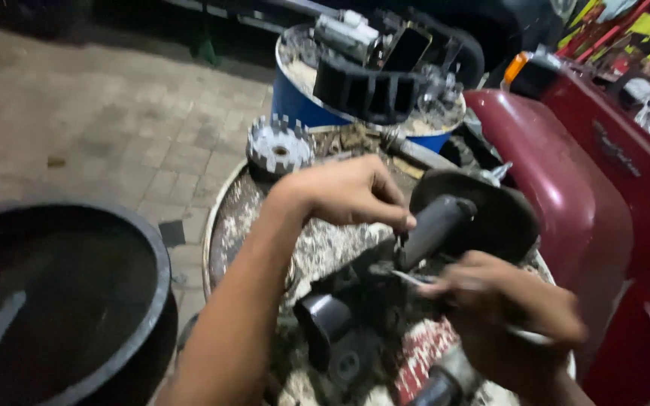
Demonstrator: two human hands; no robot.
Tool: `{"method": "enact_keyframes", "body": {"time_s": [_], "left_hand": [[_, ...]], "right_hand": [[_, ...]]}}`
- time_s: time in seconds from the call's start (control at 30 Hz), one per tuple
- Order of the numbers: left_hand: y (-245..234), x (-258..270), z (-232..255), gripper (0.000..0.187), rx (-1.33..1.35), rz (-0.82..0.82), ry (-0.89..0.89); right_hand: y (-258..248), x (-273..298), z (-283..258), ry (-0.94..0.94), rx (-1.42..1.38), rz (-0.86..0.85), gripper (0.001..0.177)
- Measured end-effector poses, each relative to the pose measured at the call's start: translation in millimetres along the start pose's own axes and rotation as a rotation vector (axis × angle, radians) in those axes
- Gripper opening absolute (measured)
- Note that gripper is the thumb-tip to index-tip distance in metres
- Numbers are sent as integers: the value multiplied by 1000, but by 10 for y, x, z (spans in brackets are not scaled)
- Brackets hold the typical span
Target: The person cleans a dark mechanical part, likely a motorcycle swingarm, using a blue-handled brush and a dark cloth. They scrub the surface and wipe away grime over a metal basin filled with white residue.
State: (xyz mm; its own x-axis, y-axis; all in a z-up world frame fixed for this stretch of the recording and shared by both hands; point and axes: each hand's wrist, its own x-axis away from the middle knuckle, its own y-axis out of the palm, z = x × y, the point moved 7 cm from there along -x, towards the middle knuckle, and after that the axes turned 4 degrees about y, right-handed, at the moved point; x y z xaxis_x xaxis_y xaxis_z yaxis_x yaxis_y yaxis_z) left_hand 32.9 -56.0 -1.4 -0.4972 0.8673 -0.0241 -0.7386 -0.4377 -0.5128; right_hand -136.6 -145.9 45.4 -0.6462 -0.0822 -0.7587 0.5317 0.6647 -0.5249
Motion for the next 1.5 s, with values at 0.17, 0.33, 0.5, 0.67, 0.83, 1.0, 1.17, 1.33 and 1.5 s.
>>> {"method": "enact_keyframes", "body": {"time_s": [0.17,0.33,0.5,0.67,0.83,1.0,1.17,1.33,1.5], "left_hand": [[-15,-18,-18,26,18,-32,5],[-11,3,-27,38,-9,-36,-100],[-26,21,20,34,-8,-8,-123],[0,-28,-34,31,66,-30,-53],[-13,4,-12,33,19,2,-98],[-34,64,90,30,-91,25,-109],[-1,-7,-2,27,5,-2,-40],[4,-35,6,26,10,-13,8],[19,-69,-21,23,0,1,53]], "right_hand": [[-207,313,1207,-456,-1144,-1090,77],[-582,282,1091,-122,-442,-507,31],[-422,244,612,-64,-249,-245,15],[-137,149,422,89,-492,-320,36],[-9,35,34,20,-72,-136,15],[49,158,38,71,-402,-20,15],[282,209,491,275,245,-67,37],[122,367,333,-120,-450,-271,39],[388,-21,486,155,-164,-356,45]]}}
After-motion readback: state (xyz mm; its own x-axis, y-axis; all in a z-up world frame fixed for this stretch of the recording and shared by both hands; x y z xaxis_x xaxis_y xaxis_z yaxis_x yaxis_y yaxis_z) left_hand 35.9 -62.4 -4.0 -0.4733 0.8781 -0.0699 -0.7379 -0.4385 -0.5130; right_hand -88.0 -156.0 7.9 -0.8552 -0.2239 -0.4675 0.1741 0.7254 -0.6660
